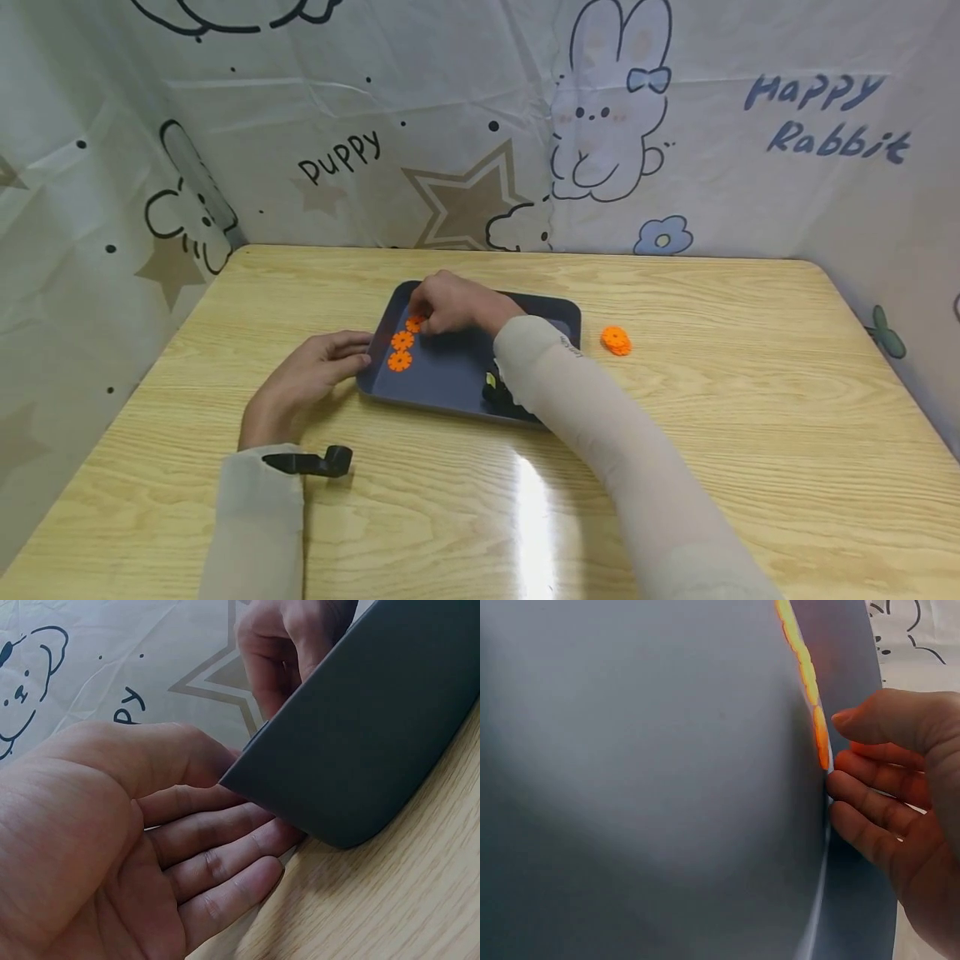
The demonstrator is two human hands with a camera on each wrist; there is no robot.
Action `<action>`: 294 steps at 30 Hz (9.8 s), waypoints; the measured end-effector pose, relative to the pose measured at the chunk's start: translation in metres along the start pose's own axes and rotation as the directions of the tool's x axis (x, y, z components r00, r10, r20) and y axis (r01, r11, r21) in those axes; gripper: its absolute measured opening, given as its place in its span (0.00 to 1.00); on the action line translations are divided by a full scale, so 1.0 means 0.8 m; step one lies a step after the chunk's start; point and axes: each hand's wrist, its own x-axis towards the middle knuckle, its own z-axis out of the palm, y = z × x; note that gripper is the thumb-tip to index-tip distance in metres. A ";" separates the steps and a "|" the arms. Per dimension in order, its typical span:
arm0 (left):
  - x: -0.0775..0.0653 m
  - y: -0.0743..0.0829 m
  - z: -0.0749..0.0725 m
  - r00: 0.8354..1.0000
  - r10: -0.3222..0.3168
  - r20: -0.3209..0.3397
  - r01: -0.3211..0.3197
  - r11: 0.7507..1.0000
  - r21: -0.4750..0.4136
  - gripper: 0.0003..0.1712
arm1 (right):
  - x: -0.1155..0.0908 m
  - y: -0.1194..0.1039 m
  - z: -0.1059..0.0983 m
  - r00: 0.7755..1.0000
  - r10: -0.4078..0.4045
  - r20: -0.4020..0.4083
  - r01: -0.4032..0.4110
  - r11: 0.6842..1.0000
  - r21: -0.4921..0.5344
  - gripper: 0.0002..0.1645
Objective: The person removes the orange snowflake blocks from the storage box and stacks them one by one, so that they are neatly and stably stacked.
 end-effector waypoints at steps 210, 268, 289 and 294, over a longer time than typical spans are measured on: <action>-0.003 0.000 0.001 1.000 0.013 0.003 -0.013 1.000 0.006 0.23 | -0.302 0.095 -0.025 0.846 0.411 -0.338 -0.389 0.911 0.134 0.15; -0.005 0.003 0.001 1.000 -0.006 -0.003 0.006 1.000 0.030 0.24 | -0.256 0.062 -0.051 0.878 0.306 -0.368 -0.266 0.951 0.156 0.15; -0.004 0.003 0.000 1.000 -0.011 -0.003 0.012 0.999 0.040 0.24 | -0.207 0.044 -0.058 0.903 0.257 -0.344 -0.208 0.962 0.175 0.11; -0.004 0.002 -0.001 1.000 -0.016 -0.002 0.016 0.999 0.045 0.24 | -0.192 0.037 -0.060 0.914 0.212 -0.346 -0.170 0.974 0.147 0.11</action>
